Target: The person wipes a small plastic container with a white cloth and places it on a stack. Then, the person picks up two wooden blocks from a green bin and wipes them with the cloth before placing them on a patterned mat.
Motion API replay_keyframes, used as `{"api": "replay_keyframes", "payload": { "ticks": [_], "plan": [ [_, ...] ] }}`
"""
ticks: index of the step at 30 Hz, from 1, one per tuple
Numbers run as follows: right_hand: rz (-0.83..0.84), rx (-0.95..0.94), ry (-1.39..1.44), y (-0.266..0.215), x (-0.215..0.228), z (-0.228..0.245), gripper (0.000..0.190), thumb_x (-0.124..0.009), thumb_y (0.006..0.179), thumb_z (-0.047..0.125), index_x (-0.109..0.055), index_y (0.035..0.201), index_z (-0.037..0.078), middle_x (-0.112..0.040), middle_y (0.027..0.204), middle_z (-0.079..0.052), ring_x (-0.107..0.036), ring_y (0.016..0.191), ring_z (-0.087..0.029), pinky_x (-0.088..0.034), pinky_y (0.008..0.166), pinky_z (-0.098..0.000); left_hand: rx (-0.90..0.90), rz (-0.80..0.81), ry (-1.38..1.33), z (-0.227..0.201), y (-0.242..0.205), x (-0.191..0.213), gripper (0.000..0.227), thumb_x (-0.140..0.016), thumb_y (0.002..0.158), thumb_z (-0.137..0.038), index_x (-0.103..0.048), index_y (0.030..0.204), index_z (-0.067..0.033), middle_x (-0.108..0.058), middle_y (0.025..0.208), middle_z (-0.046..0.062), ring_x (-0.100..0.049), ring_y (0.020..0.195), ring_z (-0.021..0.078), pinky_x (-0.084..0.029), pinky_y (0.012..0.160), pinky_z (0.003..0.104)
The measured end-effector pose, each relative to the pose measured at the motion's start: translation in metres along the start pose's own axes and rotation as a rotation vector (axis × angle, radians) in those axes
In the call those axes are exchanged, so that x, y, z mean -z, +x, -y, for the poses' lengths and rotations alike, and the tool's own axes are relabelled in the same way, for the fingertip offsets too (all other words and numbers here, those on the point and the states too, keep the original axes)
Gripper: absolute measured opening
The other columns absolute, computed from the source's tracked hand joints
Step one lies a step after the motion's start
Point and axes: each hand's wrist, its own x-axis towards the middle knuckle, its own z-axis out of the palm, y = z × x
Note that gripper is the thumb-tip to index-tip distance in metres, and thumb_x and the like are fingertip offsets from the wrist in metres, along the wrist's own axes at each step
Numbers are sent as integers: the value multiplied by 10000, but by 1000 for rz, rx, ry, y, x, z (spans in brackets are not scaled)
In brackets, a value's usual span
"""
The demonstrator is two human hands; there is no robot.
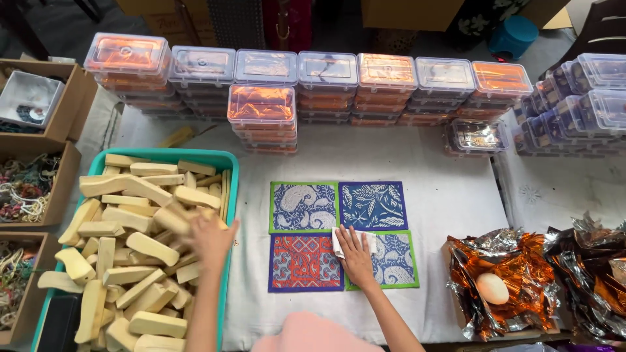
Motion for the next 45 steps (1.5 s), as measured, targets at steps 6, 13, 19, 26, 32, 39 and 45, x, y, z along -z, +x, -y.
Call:
{"api": "replay_keyframes", "payload": {
  "ticks": [6, 13, 19, 26, 32, 39, 45],
  "plan": [
    [-31, 10, 32, -3, -2, -2, 846, -679, 886, 262, -239, 1604, 181, -236, 1671, -10, -158, 1554, -257, -83, 1252, -527, -136, -267, -732, 10, -45, 27, 541, -729, 937, -452, -660, 1360, -122, -564, 1485, 154, -503, 1372, 358, -420, 1104, 477],
    [-44, 11, 14, -1, -11, -5, 832, -669, 899, 285, -239, 1604, 186, -233, 1674, -6, -159, 1554, -251, -83, 1254, -527, 327, -163, -739, 54, -43, 63, 257, -650, 1058, -335, -727, 1276, -222, -724, 1313, 23, -698, 1034, 282, -562, 908, 432],
    [-31, 8, 15, -2, -15, -9, 829, -664, 909, 298, -233, 1609, 187, -225, 1682, -6, -140, 1561, -250, -81, 1257, -531, 24, -285, -534, 48, 40, 20, 307, -694, 1000, -237, -697, 1300, -174, -679, 1202, 112, -671, 1096, 322, -541, 931, 456],
    [45, 3, 10, -2, -12, -9, 864, -666, 914, 299, -182, 1622, 198, -187, 1691, 6, -104, 1567, -247, -59, 1263, -531, 64, -149, -442, 46, 65, 14, 657, -808, 847, -300, -515, 1399, -100, -581, 1291, 244, -652, 1080, 398, -539, 901, 497],
    [21, 14, 14, -2, -17, -12, 855, -660, 924, 293, -178, 1624, 198, -189, 1691, 4, -106, 1566, -245, -60, 1262, -531, 131, -47, -584, 49, 37, 30, 569, -629, 972, -257, -355, 1379, 32, -669, 1023, 297, -700, 980, 425, -583, 879, 486],
    [20, 4, 23, 0, -12, -9, 851, -658, 922, 282, -182, 1624, 202, -190, 1695, 5, -106, 1573, -238, -55, 1267, -518, -22, -333, -657, 38, -12, 26, 351, -454, 1104, -310, -553, 1353, -83, -651, 1283, 182, -615, 1212, 378, -504, 1011, 502],
    [35, -11, 30, 0, -10, -7, 847, -654, 921, 271, -182, 1622, 209, -193, 1690, 8, -107, 1566, -238, -48, 1263, -517, -107, -198, -521, 8, -29, 37, 837, -783, 873, -567, -458, 1469, -77, -512, 1440, 217, -451, 1278, 441, -383, 1017, 596]
  ]
}}
